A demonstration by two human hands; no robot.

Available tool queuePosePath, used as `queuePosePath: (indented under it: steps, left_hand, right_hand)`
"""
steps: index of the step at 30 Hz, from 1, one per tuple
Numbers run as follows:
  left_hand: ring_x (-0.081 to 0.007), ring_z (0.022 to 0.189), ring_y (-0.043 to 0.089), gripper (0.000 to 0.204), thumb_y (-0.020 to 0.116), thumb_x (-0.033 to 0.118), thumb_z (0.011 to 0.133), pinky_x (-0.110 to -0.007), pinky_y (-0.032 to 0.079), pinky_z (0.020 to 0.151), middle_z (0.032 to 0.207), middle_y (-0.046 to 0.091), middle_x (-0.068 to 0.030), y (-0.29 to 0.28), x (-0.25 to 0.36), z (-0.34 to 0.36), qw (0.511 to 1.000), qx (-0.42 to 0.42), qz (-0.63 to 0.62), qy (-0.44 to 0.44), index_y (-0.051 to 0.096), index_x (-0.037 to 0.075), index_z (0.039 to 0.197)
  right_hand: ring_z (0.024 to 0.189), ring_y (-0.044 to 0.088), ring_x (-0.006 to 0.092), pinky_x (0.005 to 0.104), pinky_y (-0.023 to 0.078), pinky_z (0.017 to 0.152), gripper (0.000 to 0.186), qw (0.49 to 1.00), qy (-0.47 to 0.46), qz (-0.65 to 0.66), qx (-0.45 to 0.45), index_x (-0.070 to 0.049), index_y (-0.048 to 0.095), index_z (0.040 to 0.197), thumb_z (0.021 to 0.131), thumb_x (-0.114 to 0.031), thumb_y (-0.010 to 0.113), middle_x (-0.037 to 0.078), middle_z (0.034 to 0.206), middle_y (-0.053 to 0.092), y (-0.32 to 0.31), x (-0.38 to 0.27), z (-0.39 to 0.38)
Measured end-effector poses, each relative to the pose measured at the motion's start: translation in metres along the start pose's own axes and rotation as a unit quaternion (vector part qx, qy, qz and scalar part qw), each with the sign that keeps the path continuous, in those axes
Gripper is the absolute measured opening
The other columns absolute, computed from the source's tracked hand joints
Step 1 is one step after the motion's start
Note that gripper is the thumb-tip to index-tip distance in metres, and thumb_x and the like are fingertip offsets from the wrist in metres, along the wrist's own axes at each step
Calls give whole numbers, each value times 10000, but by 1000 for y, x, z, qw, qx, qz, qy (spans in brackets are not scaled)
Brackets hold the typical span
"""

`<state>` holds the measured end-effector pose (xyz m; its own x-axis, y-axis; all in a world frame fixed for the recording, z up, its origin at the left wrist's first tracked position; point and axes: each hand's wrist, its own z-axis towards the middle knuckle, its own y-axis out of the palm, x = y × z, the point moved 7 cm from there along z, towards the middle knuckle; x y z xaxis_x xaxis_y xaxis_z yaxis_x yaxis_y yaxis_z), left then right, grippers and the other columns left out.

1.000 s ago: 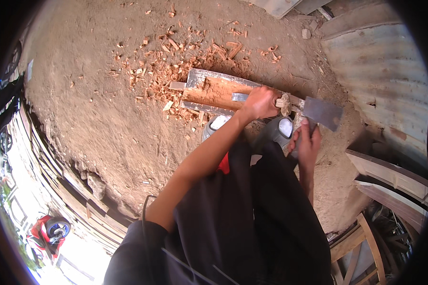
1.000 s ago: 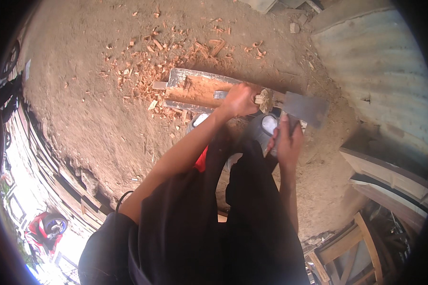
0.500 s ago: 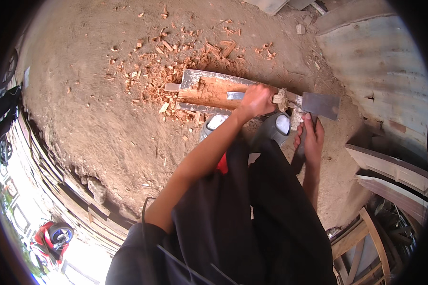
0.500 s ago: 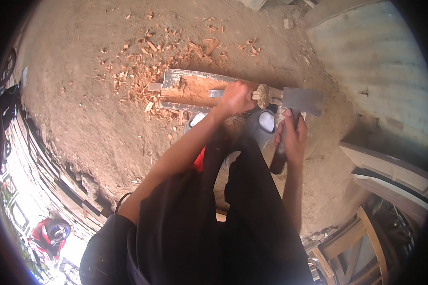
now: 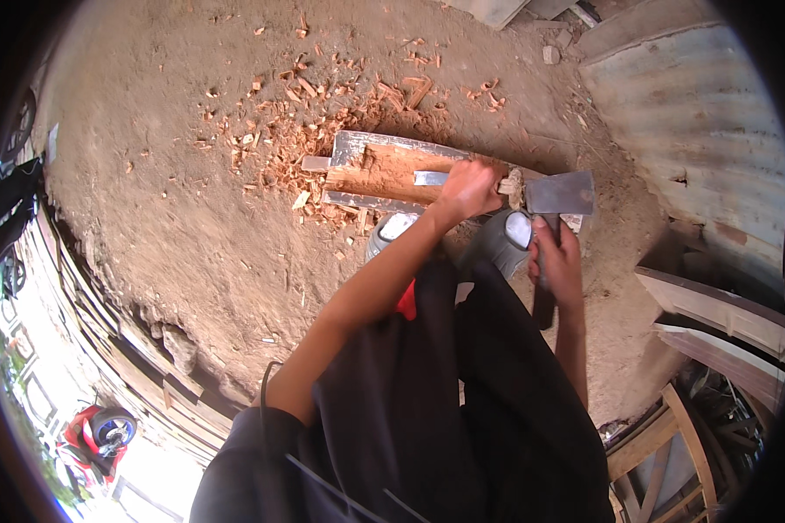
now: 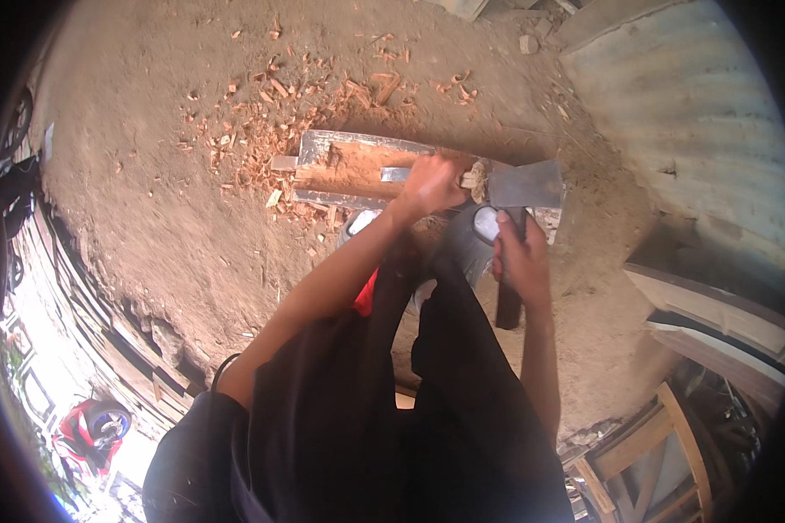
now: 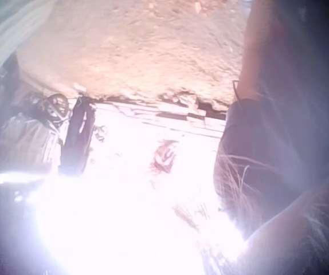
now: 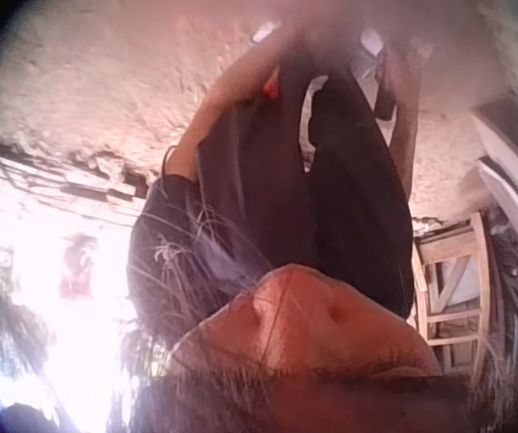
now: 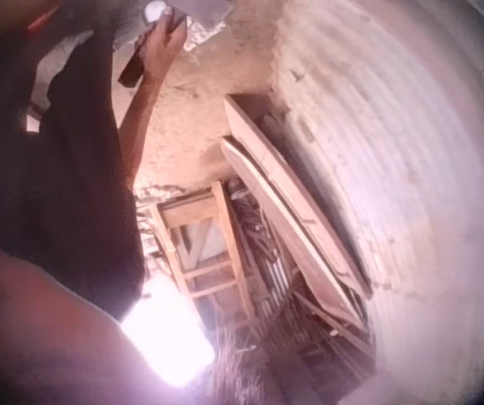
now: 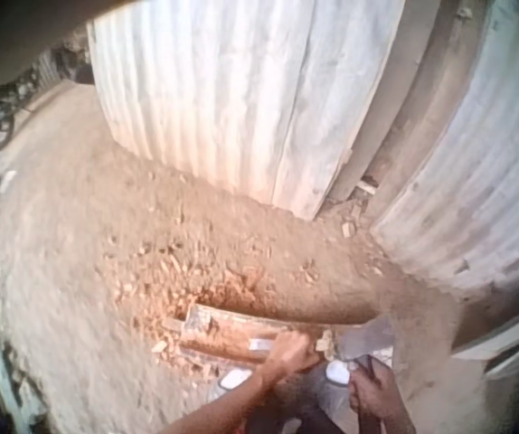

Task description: The person uses a small axe to repeatedly strike and chip away at a piece of wood resting on a metal frame. Wood shavings accumulate on the ground as the person continues to carve the wood.

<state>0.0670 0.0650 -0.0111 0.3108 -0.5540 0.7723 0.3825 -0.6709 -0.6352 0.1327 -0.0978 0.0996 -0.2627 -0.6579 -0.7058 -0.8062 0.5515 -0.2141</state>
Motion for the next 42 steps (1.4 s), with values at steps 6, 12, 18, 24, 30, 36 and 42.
queuePosePath:
  steps: [6,12,18,24,30,36,42]
  left_hand:
    - [-418,744,700,188,697,184,684,-500,562,678,714,669,-219,-22,7,5,998,52,-45,3,687,43,807]
    - [-436,740,684,177,700,175,679,-520,539,657,716,663,-220,-20,3,-2,996,72,-54,-1,652,38,779]
    - [-408,722,706,204,723,212,691,-508,561,658,723,685,-215,-15,5,-7,999,33,-6,6,714,71,838]
    - [-400,719,706,212,742,246,697,-503,560,651,713,685,-211,-20,0,-1,998,56,-38,-2,713,68,808]
    - [-410,718,699,207,740,235,680,-504,555,646,710,674,-217,-21,-4,-6,998,54,-16,4,693,58,777]
    - [-420,715,695,200,717,224,675,-520,550,647,704,664,-231,-19,2,-5,1000,23,-4,0,688,62,788]
    - [-426,719,683,239,726,186,644,-504,557,670,708,670,-217,-21,-4,-7,1000,21,-3,-11,745,103,867]
  right_hand:
    - [476,520,113,287,434,414,258,997,-48,35,41,-46,568,1023,1079,-296,597,20,688,526,11,-12,-2]
    - [460,492,99,294,412,412,270,992,-47,84,80,-58,581,1049,1081,-325,597,21,699,536,-7,-22,4]
    - [461,493,107,289,404,416,278,1000,-5,-3,-1,-47,598,1077,1077,-325,601,19,715,537,-3,-9,3]
    - [469,497,98,286,404,415,292,985,-57,103,123,-40,592,1075,1087,-331,583,11,720,528,-7,-18,-3]
    - [477,525,113,287,431,423,269,999,-19,24,33,-33,566,1031,1083,-296,593,19,680,532,8,-23,-4]
    - [468,522,116,295,433,423,299,998,-48,-51,3,-29,567,1027,1085,-321,588,32,713,538,18,-6,1]
    - [466,521,116,298,431,418,295,996,-52,43,55,-30,568,1001,1080,-312,597,27,699,534,17,-11,-11]
